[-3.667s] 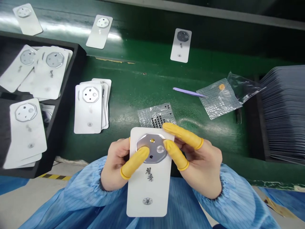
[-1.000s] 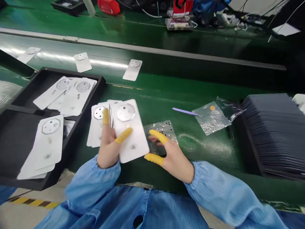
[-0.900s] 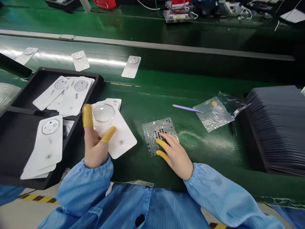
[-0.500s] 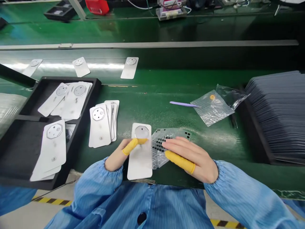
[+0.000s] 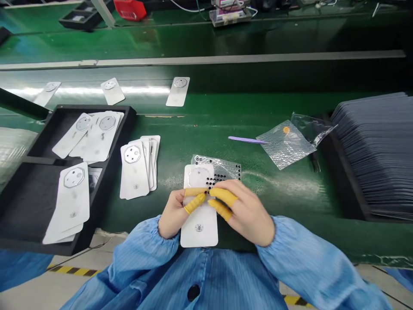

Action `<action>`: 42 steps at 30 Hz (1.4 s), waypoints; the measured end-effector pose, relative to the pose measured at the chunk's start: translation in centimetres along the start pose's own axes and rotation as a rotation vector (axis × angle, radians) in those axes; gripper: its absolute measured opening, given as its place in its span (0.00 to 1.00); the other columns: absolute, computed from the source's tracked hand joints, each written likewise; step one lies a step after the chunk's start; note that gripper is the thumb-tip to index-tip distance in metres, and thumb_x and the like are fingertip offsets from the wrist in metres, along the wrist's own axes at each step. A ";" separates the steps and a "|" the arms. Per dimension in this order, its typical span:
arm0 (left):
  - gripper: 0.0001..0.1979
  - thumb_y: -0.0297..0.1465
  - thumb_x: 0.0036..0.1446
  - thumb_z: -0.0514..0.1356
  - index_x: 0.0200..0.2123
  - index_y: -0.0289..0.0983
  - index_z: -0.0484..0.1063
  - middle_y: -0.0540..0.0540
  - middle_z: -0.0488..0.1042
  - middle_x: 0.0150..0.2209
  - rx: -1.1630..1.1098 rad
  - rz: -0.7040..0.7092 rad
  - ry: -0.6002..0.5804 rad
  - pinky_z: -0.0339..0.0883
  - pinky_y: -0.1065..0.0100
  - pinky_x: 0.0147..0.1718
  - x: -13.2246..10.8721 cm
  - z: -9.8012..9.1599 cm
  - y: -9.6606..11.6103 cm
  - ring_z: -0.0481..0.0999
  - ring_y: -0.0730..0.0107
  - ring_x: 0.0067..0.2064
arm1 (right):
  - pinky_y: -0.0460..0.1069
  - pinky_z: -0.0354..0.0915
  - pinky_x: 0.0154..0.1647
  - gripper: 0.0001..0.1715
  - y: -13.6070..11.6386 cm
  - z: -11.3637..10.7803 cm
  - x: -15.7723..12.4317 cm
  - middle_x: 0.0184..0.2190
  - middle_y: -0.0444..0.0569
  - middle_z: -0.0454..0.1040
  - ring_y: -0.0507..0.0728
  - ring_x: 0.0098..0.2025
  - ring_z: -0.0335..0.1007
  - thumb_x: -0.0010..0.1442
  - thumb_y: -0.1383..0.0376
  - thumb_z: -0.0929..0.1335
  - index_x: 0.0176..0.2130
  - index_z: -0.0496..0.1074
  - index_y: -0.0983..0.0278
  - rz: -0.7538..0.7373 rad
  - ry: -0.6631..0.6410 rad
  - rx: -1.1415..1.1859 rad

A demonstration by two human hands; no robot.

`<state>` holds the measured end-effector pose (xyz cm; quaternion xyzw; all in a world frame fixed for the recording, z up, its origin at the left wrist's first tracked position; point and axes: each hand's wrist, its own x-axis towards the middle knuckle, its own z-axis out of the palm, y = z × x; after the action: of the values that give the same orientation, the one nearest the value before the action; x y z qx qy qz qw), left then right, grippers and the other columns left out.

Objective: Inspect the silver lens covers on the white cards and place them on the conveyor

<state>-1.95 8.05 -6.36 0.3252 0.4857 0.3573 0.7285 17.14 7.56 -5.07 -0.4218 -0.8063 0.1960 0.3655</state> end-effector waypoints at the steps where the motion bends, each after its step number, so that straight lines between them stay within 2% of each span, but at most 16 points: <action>1: 0.17 0.40 0.46 0.69 0.37 0.34 0.81 0.41 0.81 0.37 -0.024 -0.004 -0.018 0.70 0.69 0.34 0.0 0.0 -0.3 0.78 0.64 0.36 | 0.54 0.73 0.42 0.19 -0.1 0.9 0.1 0.42 0.51 0.74 0.57 0.43 0.72 0.60 0.70 0.67 0.51 0.69 0.58 -0.020 0.002 -0.010; 6: 0.20 0.42 0.48 0.68 0.39 0.34 0.80 0.41 0.81 0.37 -0.056 -0.015 -0.013 0.70 0.69 0.32 -0.1 -0.6 -1.8 0.78 0.60 0.37 | 0.54 0.76 0.41 0.15 0.3 3.6 0.2 0.40 0.54 0.74 0.58 0.43 0.73 0.63 0.73 0.61 0.47 0.69 0.63 -0.063 -0.002 -0.110; 10: 0.20 0.43 0.52 0.65 0.41 0.33 0.80 0.41 0.81 0.39 0.071 0.054 0.031 0.69 0.68 0.32 -0.1 -0.7 -1.9 0.78 0.58 0.39 | 0.55 0.76 0.44 0.17 0.8 4.0 -0.5 0.41 0.56 0.75 0.59 0.45 0.74 0.63 0.74 0.58 0.49 0.67 0.66 -0.183 0.057 -0.217; 14: 0.21 0.43 0.54 0.63 0.43 0.32 0.79 0.40 0.80 0.40 0.104 0.090 0.058 0.70 0.67 0.35 -0.3 -0.2 -1.8 0.77 0.55 0.43 | 0.53 0.77 0.43 0.17 1.3 4.3 -1.1 0.42 0.60 0.74 0.60 0.48 0.73 0.62 0.75 0.58 0.49 0.66 0.71 -0.300 0.116 -0.305; 18: 0.22 0.43 0.55 0.62 0.43 0.30 0.78 0.39 0.81 0.36 0.205 0.102 0.100 0.70 0.65 0.32 -0.2 -0.1 -2.3 0.78 0.56 0.37 | 0.56 0.75 0.46 0.15 2.0 4.9 -1.1 0.42 0.62 0.74 0.62 0.50 0.72 0.61 0.77 0.60 0.46 0.68 0.72 -0.381 0.112 -0.304; 20: 0.21 0.42 0.55 0.61 0.43 0.31 0.79 0.39 0.81 0.36 0.273 0.131 0.110 0.71 0.63 0.34 0.1 -0.3 -2.5 0.78 0.55 0.38 | 0.56 0.75 0.46 0.13 2.2 5.4 -0.8 0.42 0.60 0.73 0.61 0.49 0.72 0.61 0.76 0.62 0.45 0.68 0.70 -0.295 0.096 -0.209; 24: 0.19 0.40 0.53 0.63 0.41 0.32 0.79 0.38 0.80 0.43 0.329 0.158 0.123 0.69 0.57 0.48 0.7 -1.4 -2.5 0.77 0.51 0.47 | 0.51 0.74 0.42 0.11 2.8 6.3 0.0 0.41 0.55 0.73 0.55 0.43 0.72 0.63 0.71 0.64 0.46 0.67 0.65 -0.021 0.068 -0.028; 27: 0.23 0.42 0.50 0.65 0.42 0.29 0.78 0.34 0.79 0.44 0.307 0.105 0.143 0.69 0.55 0.50 0.4 -3.1 -2.0 0.77 0.48 0.47 | 0.51 0.73 0.44 0.10 3.2 6.6 0.3 0.43 0.55 0.72 0.55 0.45 0.72 0.63 0.72 0.63 0.45 0.68 0.65 0.040 0.070 -0.013; 30: 0.31 0.44 0.50 0.65 0.51 0.27 0.72 0.31 0.75 0.50 0.246 0.125 0.228 0.70 0.54 0.49 -1.2 -5.5 -1.0 0.75 0.46 0.50 | 0.53 0.72 0.48 0.09 3.9 6.4 0.2 0.49 0.58 0.70 0.56 0.47 0.71 0.62 0.72 0.64 0.43 0.69 0.66 0.057 0.082 -0.010; 32: 0.34 0.42 0.52 0.64 0.59 0.31 0.64 0.33 0.71 0.55 0.253 0.234 0.367 0.68 0.56 0.52 -2.6 -6.8 -0.3 0.72 0.47 0.55 | 0.52 0.72 0.48 0.09 4.2 6.1 0.2 0.49 0.56 0.71 0.55 0.45 0.73 0.61 0.72 0.65 0.43 0.70 0.65 0.079 0.097 -0.023; 33: 0.37 0.40 0.53 0.64 0.63 0.34 0.58 0.35 0.70 0.57 0.263 0.300 0.432 0.68 0.57 0.54 -3.2 -7.1 0.0 0.71 0.49 0.56 | 0.52 0.72 0.47 0.08 4.2 5.8 0.4 0.48 0.55 0.72 0.55 0.44 0.73 0.61 0.72 0.66 0.42 0.70 0.65 0.092 0.107 -0.034; 35: 0.46 0.36 0.56 0.63 0.68 0.41 0.37 0.38 0.70 0.57 0.238 0.399 0.496 0.70 0.57 0.52 -4.3 -6.8 0.5 0.73 0.52 0.55 | 0.52 0.72 0.47 0.07 3.7 5.3 0.9 0.46 0.52 0.73 0.55 0.42 0.74 0.59 0.71 0.67 0.40 0.71 0.63 0.116 0.147 -0.051; 37: 0.52 0.33 0.58 0.61 0.66 0.47 0.19 0.40 0.72 0.55 0.167 0.425 0.445 0.75 0.56 0.46 -4.8 -5.7 0.7 0.78 0.55 0.49 | 0.51 0.73 0.45 0.09 2.1 4.5 1.6 0.44 0.50 0.75 0.55 0.41 0.74 0.57 0.72 0.69 0.40 0.72 0.62 0.100 0.228 -0.075; 38: 0.51 0.31 0.59 0.60 0.65 0.48 0.17 0.40 0.73 0.54 0.134 0.414 0.382 0.76 0.56 0.45 -4.9 -4.8 0.8 0.79 0.56 0.47 | 0.50 0.73 0.43 0.12 1.0 4.2 2.0 0.42 0.49 0.75 0.54 0.40 0.74 0.56 0.73 0.70 0.40 0.73 0.61 0.081 0.275 -0.093; 40: 0.47 0.29 0.61 0.58 0.67 0.50 0.24 0.42 0.72 0.55 0.112 0.403 0.247 0.75 0.57 0.47 -4.9 -3.1 0.8 0.79 0.58 0.47 | 0.48 0.73 0.40 0.16 -1.4 3.5 2.5 0.40 0.47 0.76 0.54 0.39 0.75 0.54 0.74 0.71 0.42 0.73 0.60 0.023 0.339 -0.142; 42: 0.39 0.27 0.61 0.58 0.67 0.50 0.39 0.43 0.71 0.56 0.142 0.419 0.141 0.72 0.58 0.50 -4.8 -1.6 0.9 0.77 0.59 0.50 | 0.49 0.74 0.42 0.19 -3.2 3.2 2.6 0.39 0.47 0.77 0.55 0.41 0.75 0.55 0.74 0.70 0.46 0.72 0.59 -0.006 0.293 -0.154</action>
<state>-4.99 4.66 -3.87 0.4437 0.4814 0.4875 0.5777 12.05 7.82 -4.03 -0.4700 -0.7584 0.0692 0.4463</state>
